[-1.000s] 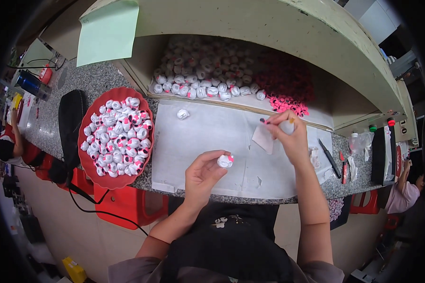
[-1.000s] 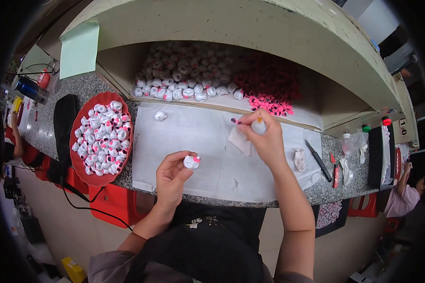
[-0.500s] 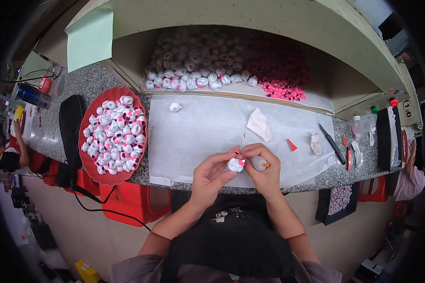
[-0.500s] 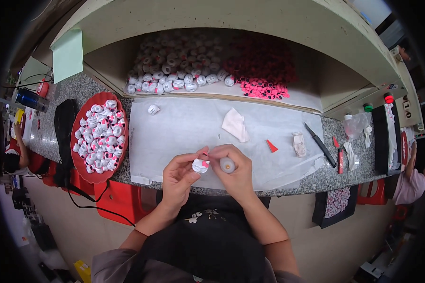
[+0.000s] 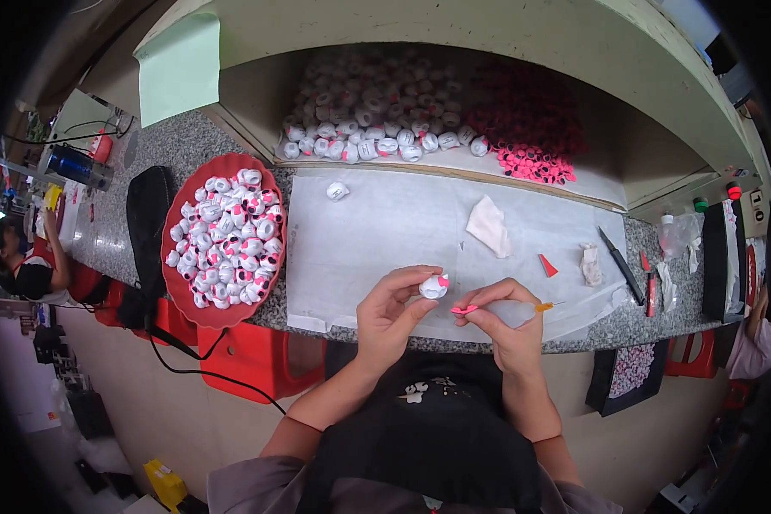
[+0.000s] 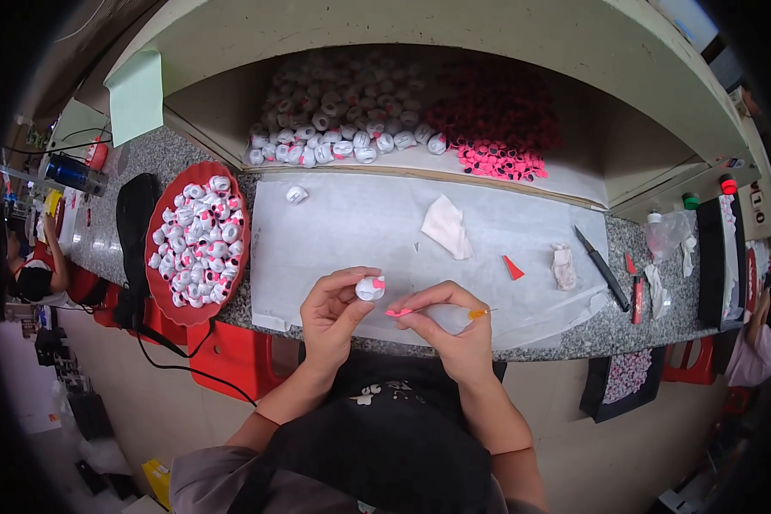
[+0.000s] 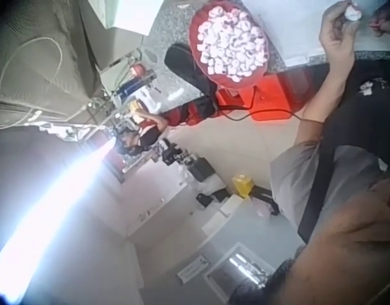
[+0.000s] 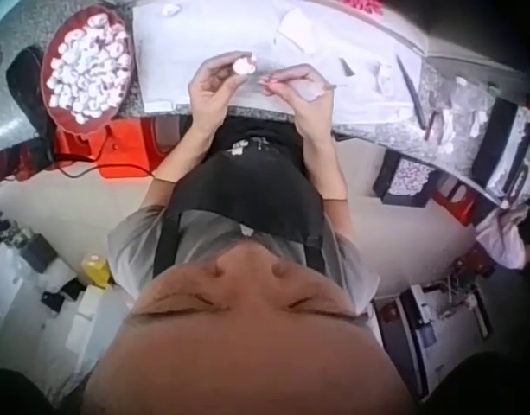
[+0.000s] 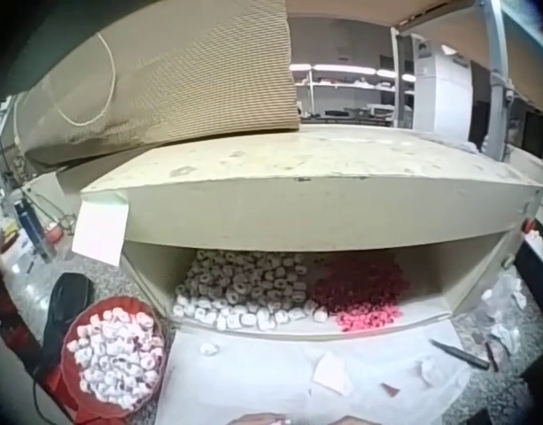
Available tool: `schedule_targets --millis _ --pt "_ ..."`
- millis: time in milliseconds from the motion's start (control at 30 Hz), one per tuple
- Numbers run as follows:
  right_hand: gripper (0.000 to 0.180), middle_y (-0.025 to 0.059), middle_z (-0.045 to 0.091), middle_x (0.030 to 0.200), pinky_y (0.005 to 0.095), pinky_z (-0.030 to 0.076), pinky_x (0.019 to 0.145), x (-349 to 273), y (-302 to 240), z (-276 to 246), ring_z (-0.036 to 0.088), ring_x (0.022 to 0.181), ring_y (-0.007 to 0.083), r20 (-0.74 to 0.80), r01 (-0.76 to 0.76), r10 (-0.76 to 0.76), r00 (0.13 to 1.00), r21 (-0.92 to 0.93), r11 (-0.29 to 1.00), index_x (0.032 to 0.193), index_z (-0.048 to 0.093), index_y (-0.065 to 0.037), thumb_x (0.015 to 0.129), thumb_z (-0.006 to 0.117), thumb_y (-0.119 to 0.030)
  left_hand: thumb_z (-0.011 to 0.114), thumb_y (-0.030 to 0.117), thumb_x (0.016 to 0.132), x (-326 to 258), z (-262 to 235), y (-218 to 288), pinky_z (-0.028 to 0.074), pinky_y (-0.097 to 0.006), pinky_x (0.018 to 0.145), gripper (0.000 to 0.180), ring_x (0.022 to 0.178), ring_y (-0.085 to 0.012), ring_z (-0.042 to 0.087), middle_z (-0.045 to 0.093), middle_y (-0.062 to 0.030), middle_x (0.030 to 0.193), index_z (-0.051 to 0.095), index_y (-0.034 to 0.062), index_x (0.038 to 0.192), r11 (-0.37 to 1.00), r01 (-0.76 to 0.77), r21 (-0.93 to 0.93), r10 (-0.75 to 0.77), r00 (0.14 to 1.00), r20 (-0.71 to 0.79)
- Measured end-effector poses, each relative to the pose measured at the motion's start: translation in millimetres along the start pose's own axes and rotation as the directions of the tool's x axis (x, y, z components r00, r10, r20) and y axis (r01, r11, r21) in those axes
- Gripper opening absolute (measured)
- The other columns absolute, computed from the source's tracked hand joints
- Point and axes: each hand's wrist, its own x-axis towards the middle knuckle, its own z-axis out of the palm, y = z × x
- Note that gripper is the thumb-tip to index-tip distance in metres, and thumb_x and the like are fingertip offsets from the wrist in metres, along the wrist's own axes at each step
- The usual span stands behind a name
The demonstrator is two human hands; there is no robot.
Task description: Assembling small pink and white components using a glue applicator at a workstation.
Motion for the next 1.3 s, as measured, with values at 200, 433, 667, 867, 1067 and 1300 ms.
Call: schedule_targets --millis 200,433,667,867,1067,1300 --pt "0.011 0.0155 0.055 0.076 0.0288 0.050 0.057 -1.4 1.3 4.2 0.057 0.063 0.0208 0.010 -0.034 0.034 0.999 0.044 0.998 0.073 0.052 0.004 0.068 0.057 0.011 0.052 -0.008 0.075 0.6 -0.9 0.7 0.041 -0.031 0.085 0.029 0.098 -0.0231 0.052 0.050 -0.0201 0.108 0.048 -0.0013 0.103 0.985 -0.079 0.153 0.068 0.995 0.074" --pt "0.010 0.0154 0.055 0.077 0.0278 0.049 0.056 1.3 4.7 5.0 0.057 0.063 0.0189 -0.010 -0.046 0.046 0.999 -0.029 0.999 0.074 0.052 0.004 0.068 0.058 0.011 0.056 -0.009 0.071 1.2 -0.1 2.7 0.043 -0.030 0.081 0.028 0.098 -0.0238 0.052 0.055 -0.0151 0.103 0.056 -0.0007 0.098 0.961 -0.136 0.240 0.113 0.988 0.105" --pt "0.012 0.0141 0.055 0.077 0.0249 0.047 0.059 -0.3 11.0 5.4 0.055 0.065 0.0159 0.014 0.123 -0.124 0.992 -0.273 0.954 0.076 0.052 0.003 0.069 0.059 0.010 0.056 -0.008 0.073 1.4 -0.9 7.2 0.041 -0.032 0.084 0.027 0.101 -0.0231 0.050 0.053 -0.0155 0.106 0.055 -0.0013 0.099 0.985 -0.131 0.109 0.114 0.983 0.145" --pt "0.020 0.0111 0.055 0.080 0.0233 0.046 0.060 -1.8 4.9 12.0 0.054 0.068 0.0127 -0.041 0.094 -0.101 0.994 -0.160 0.983 0.081 0.053 0.003 0.065 0.064 0.009 0.053 -0.006 0.076 -0.5 -1.4 12.8 0.039 -0.032 0.087 0.025 0.103 -0.0230 0.049 0.051 -0.0174 0.109 0.052 -0.0037 0.101 0.993 0.057 -0.104 -0.046 0.993 0.105" --pt "0.024 0.0111 0.055 0.080 0.0216 0.046 0.057 -3.3 5.7 10.1 0.055 0.068 0.0135 0.066 0.057 -0.043 0.997 -0.234 0.971 0.084 0.053 0.003 0.064 0.065 0.008 0.053 -0.004 0.077 -4.9 -1.0 10.8 0.039 -0.034 0.088 0.023 0.103 -0.0246 0.049 0.052 -0.0171 0.107 0.054 -0.0030 0.100 0.988 0.088 -0.131 -0.066 0.984 0.165" --pt "0.023 0.0123 0.054 0.079 0.0234 0.049 0.055 -4.3 10.4 3.3 0.056 0.067 0.0168 0.114 0.002 0.001 0.993 -0.031 1.000 0.084 0.054 0.002 0.064 0.065 0.008 0.054 -0.003 0.077 -6.0 -1.5 6.8 0.039 -0.034 0.087 0.020 0.102 -0.0252 0.050 0.055 -0.0160 0.103 0.056 -0.0023 0.097 0.995 0.043 -0.090 -0.024 0.978 0.205"
